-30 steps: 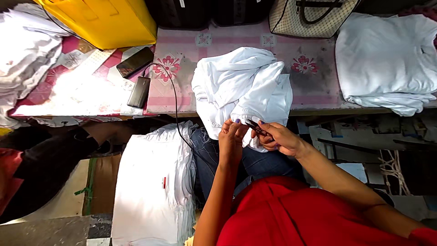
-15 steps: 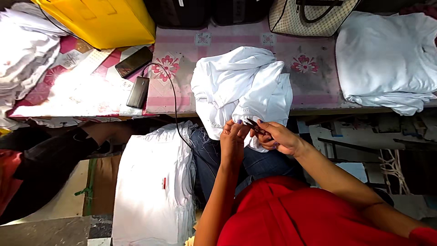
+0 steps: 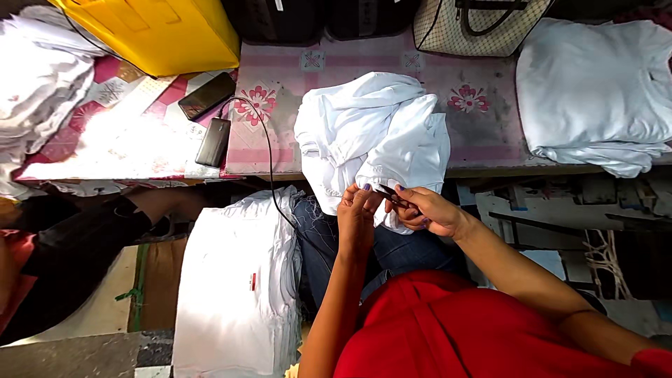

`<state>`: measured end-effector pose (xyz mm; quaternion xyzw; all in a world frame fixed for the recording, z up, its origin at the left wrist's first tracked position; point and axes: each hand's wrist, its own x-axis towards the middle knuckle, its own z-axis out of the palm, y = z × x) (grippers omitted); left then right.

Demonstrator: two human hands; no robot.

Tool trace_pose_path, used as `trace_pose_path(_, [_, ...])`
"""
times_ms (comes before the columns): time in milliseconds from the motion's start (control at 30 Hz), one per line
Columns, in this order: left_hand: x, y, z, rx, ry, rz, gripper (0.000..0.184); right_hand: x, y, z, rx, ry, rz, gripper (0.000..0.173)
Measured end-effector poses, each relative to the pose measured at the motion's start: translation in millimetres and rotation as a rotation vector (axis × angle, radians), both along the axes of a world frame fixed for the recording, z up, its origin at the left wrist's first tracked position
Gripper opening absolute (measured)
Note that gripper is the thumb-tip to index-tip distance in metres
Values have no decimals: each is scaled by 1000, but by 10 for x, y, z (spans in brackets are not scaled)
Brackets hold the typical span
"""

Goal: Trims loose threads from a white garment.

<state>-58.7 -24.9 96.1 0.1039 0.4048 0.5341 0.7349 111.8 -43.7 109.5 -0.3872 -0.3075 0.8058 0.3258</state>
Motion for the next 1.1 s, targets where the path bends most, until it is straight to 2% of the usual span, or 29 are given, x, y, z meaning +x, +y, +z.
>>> trace_pose_path(600, [-15, -26, -16, 25, -12, -9, 11, -32, 41, -34, -54, 35, -41, 46])
trace_pose_path(800, [6, -40, -59, 49, -24, -12, 12, -84, 37, -65, -48, 27, -52, 37])
trace_pose_path(867, [-5, -40, -77, 49, -39, -6, 14, -95, -7, -36, 34, -92, 20, 32])
trace_pose_path(933, [-34, -32, -78, 36, -51, -4, 15, -89, -56, 51, 237, -336, 123, 29])
trace_pose_path(1000, [-50, -27, -64, 31, -48, 6, 15, -73, -69, 114, 513, -603, 69, 32])
trace_pose_path(1100, [-34, -21, -43, 40, -22, 9, 13, -44, -27, 21, 861, -1007, -99, 36])
